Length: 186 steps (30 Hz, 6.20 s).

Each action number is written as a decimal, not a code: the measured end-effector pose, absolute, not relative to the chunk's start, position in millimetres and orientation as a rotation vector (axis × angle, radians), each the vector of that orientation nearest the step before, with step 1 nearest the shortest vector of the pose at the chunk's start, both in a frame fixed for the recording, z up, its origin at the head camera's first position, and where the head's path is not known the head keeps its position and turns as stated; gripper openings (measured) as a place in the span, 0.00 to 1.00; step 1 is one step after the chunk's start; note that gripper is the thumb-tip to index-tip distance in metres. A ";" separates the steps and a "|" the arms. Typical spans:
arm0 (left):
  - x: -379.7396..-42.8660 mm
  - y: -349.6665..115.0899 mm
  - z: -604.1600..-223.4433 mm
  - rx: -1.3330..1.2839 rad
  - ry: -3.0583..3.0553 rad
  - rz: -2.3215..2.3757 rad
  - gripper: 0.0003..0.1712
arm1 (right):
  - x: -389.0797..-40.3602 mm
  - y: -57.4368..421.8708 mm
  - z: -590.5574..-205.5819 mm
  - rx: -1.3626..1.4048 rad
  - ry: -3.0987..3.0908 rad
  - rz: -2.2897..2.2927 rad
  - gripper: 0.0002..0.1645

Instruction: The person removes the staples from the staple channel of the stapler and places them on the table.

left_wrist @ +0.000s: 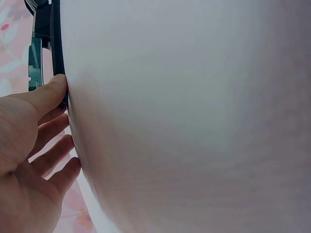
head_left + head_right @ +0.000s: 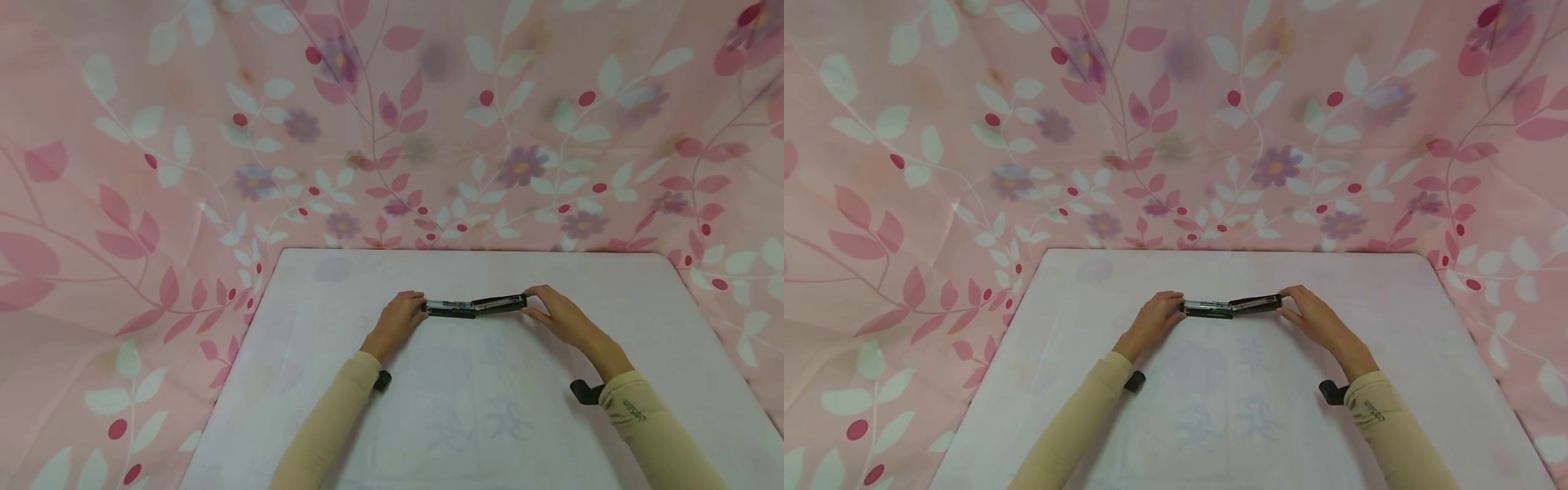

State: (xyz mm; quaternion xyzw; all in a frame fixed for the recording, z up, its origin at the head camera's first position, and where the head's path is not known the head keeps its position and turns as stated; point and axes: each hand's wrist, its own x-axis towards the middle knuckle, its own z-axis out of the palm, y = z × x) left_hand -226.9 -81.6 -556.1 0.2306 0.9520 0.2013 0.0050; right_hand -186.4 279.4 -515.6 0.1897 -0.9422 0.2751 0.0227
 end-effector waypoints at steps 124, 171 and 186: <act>-228.5 -80.3 -553.8 0.747 2.992 0.623 0.23 | -202.3 98.4 -556.0 0.233 -2.575 1.080 0.12; -229.5 -80.0 -555.3 0.742 2.979 0.580 0.24 | -226.5 116.7 -544.3 0.563 -2.746 1.045 0.13; -228.5 -82.4 -555.7 0.713 2.987 0.597 0.22 | -208.5 143.9 -515.3 0.565 -2.665 1.130 0.12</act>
